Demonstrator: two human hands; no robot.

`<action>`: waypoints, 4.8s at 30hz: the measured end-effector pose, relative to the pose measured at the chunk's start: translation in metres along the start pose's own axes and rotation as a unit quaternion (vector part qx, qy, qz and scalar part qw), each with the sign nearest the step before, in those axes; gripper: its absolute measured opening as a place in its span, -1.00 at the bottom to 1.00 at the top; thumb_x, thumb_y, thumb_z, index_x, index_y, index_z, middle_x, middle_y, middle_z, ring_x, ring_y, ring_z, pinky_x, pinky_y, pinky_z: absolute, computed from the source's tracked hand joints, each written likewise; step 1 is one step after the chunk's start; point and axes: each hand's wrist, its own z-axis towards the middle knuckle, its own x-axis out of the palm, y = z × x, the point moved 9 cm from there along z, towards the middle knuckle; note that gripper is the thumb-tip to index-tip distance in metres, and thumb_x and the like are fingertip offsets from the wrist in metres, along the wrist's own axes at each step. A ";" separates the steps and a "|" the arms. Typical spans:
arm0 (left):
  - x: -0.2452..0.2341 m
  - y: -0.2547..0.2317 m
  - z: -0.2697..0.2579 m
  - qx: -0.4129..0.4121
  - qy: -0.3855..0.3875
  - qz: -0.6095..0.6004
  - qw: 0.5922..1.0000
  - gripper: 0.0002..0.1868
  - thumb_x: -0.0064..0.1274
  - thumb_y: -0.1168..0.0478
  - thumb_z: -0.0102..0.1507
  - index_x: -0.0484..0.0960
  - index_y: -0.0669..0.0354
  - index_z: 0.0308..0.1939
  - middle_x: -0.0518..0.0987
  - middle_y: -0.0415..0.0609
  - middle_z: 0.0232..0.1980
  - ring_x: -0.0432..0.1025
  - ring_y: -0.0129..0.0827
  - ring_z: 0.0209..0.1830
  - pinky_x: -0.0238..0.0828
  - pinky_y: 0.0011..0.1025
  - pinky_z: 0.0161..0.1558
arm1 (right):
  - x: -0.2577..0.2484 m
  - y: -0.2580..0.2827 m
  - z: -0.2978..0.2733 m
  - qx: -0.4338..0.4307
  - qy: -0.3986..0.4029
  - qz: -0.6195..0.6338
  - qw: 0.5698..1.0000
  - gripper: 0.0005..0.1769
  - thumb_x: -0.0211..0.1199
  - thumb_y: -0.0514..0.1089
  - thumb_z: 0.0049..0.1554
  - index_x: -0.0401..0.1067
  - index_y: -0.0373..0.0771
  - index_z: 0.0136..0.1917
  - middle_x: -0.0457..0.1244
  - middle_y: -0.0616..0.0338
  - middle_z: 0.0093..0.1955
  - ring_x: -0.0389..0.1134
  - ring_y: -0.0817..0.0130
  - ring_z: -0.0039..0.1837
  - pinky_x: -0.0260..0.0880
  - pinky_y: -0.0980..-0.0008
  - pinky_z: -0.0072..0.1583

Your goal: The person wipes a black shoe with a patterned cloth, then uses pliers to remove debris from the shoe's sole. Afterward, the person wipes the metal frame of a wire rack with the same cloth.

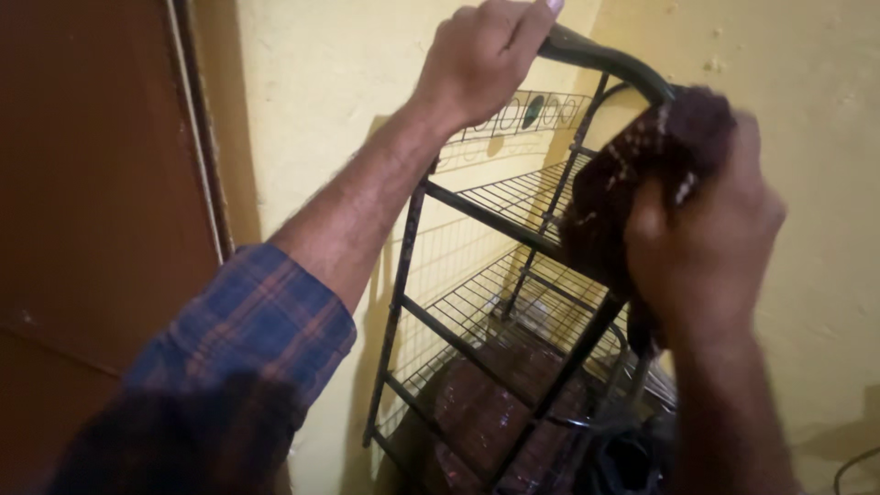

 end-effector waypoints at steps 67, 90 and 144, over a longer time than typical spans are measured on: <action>-0.019 -0.100 0.002 0.193 -0.051 0.085 0.976 -0.42 -0.17 -0.33 0.41 0.61 -0.02 -0.40 0.53 -0.26 -0.56 0.39 -0.62 -0.69 0.32 -0.47 -0.69 | 0.036 -0.018 -0.029 0.176 0.139 0.019 0.974 -0.66 0.22 0.06 0.28 0.61 -0.20 0.10 0.42 -0.01 -0.25 0.48 0.26 -0.24 0.42 0.33 -0.18; -0.034 -0.004 -0.045 0.059 -0.186 0.055 0.979 -0.63 -0.28 -0.13 0.56 0.50 -0.01 0.02 0.54 -0.25 -0.24 0.45 -0.51 -0.28 0.52 -0.37 -0.18 | 0.023 -0.008 -0.030 0.101 0.044 0.022 0.994 -0.63 0.21 -0.18 0.20 0.53 -0.11 0.28 0.35 0.01 0.34 0.47 0.28 0.09 0.53 0.35 0.00; 0.038 -0.138 -0.005 0.222 -0.086 0.126 0.963 -0.51 -0.24 -0.24 0.45 0.54 -0.04 -0.33 0.48 -0.26 -0.44 0.39 -0.53 -0.49 0.41 -0.33 -0.41 | 0.036 -0.065 -0.051 0.077 0.143 -0.064 0.985 -0.66 0.24 0.16 0.19 0.45 -0.14 -0.14 0.27 0.17 -0.53 0.33 0.22 -0.47 0.32 0.15 -0.27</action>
